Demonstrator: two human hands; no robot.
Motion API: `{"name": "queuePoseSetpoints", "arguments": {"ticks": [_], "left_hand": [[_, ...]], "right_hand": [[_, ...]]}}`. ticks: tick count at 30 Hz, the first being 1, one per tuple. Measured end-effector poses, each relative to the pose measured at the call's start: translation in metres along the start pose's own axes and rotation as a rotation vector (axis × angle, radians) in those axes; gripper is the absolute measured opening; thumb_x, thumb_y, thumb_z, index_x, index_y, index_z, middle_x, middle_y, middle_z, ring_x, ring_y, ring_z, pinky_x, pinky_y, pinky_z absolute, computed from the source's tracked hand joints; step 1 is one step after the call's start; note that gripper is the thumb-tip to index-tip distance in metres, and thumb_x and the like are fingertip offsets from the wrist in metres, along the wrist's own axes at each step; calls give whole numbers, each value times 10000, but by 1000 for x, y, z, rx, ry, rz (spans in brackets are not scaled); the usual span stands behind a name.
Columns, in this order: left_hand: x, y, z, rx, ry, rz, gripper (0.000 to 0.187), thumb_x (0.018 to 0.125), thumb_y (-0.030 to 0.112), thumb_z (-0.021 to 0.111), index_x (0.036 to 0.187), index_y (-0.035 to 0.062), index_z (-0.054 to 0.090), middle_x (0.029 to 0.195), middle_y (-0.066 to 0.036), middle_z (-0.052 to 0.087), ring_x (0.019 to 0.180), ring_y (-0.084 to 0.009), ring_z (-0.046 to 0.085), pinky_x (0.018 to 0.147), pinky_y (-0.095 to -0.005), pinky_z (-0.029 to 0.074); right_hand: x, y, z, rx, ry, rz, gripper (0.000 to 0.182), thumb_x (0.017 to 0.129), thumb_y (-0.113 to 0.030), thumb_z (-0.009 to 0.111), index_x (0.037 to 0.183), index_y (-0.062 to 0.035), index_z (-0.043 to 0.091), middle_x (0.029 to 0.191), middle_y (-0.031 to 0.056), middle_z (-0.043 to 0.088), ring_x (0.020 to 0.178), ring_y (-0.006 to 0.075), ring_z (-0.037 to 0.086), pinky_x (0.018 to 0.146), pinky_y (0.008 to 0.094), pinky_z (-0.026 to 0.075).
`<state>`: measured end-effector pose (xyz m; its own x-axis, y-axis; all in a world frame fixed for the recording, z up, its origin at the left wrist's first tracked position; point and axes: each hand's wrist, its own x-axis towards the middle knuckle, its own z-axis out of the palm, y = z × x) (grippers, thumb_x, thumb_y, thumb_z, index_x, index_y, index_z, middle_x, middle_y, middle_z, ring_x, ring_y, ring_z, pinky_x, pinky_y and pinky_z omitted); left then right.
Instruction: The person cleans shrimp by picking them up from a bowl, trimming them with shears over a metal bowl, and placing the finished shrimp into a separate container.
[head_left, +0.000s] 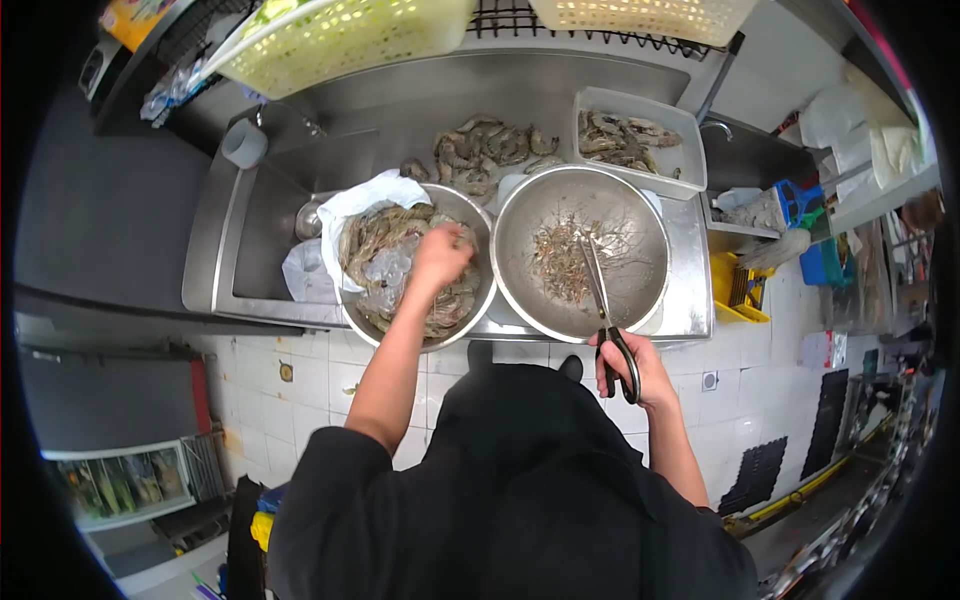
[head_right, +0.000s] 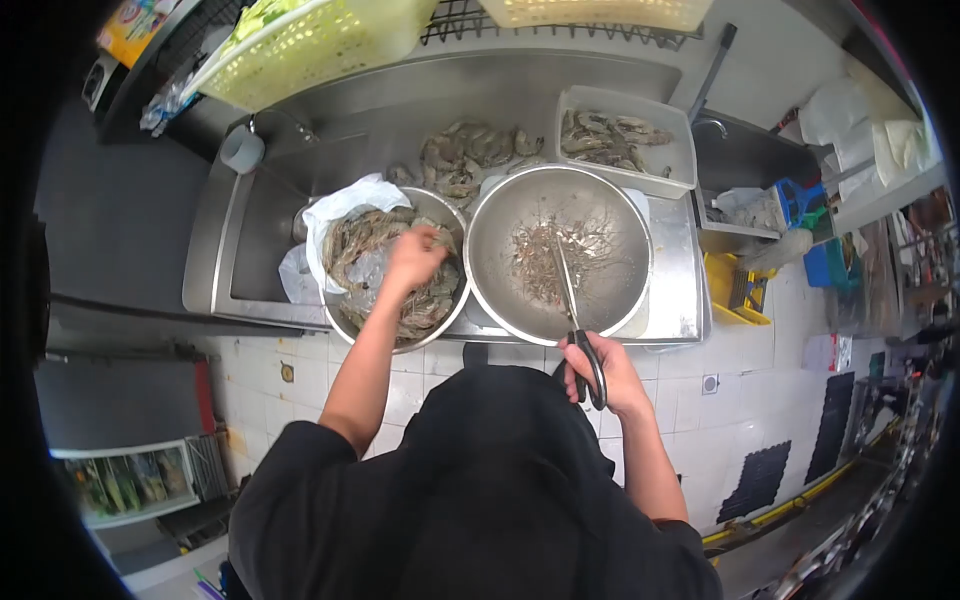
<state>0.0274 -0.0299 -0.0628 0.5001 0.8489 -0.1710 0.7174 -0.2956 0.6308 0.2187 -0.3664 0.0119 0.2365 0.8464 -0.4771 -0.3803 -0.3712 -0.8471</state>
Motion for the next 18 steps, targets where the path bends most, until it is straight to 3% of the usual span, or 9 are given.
{"name": "queuePoseSetpoints", "arguments": {"ticks": [2, 3, 5, 7, 8, 10, 12, 13, 18], "left_hand": [[-5, -9, -34, -742, -51, -38, 494, 893, 79, 773, 1345, -37, 609, 1128, -162, 748, 1102, -232, 697, 928, -339, 558], [-12, 3, -46, -731, -56, -31, 494, 893, 79, 773, 1345, -37, 609, 1128, -162, 748, 1102, -232, 697, 928, -339, 558], [-27, 30, -71, -1184, -44, 65, 442, 937, 10, 737, 1348, -25, 578, 1194, -122, 718, 1098, -161, 674, 929, -290, 551], [-28, 51, -69, -1145, 6, 154, 392, 958, 6, 713, 1325, -20, 579, 1223, -127, 707, 1099, -163, 675, 940, -302, 551], [-23, 73, -58, -1120, 31, 250, 341, 980, 3, 689, 1302, -15, 579, 1252, -131, 696, 1100, -165, 676, 952, -313, 552], [-28, 100, -46, -1048, 46, 320, 301, 987, -1, 684, 1263, -14, 565, 1240, -124, 697, 1109, -160, 668, 979, -307, 538], [-34, 114, -34, -998, 50, 443, 301, 986, -23, 674, 1258, -18, 546, 1230, -120, 697, 1120, -158, 659, 1001, -302, 522], [-39, 121, -28, -975, 33, 474, 293, 988, -34, 666, 1248, -18, 534, 1219, -123, 698, 1128, -156, 653, 1012, -302, 512], [-55, 132, -7, -942, -97, 480, 278, 986, -51, 655, 1232, -10, 534, 1214, -119, 692, 1128, -151, 652, 1004, -303, 510]], "right_hand": [[-4, -3, 9, 73, -111, -77, 409, 1049, -353, 650, 1213, 21, 624, 715, 67, 634, 608, 164, 637, 564, 315, 535], [-5, -7, 10, 70, -190, -91, 438, 1056, -367, 634, 1257, 20, 599, 788, 85, 650, 695, 172, 653, 639, 326, 550], [0, -6, 18, 120, -252, -103, 451, 1059, -378, 623, 1269, 20, 590, 811, 87, 653, 724, 171, 654, 658, 325, 549], [4, -9, 25, 120, -358, -133, 481, 1068, -404, 598, 1303, 14, 567, 860, 89, 658, 789, 166, 656, 698, 315, 538], [7, -14, 29, 24, -415, -149, 655, 1032, -558, 588, 1344, 16, 543, 889, 121, 665, 809, 205, 672, 686, 310, 522], [12, -19, 31, 29, -461, -128, 678, 1029, -577, 581, 1341, 23, 535, 888, 118, 661, 824, 209, 674, 690, 317, 532], [19, -14, 33, 135, -429, -38, 678, 1036, -580, 561, 1332, 30, 530, 884, 116, 659, 809, 215, 678, 694, 335, 554], [21, -11, 40, 215, -377, -46, 673, 1050, -594, 530, 1287, 36, 542, 800, 94, 644, 723, 186, 656, 628, 311, 530], [32, -15, 34, 380, -249, -41, 749, 998, -674, 546, 1210, 43, 577, 758, 96, 644, 636, 194, 672, 551, 341, 566]]}}
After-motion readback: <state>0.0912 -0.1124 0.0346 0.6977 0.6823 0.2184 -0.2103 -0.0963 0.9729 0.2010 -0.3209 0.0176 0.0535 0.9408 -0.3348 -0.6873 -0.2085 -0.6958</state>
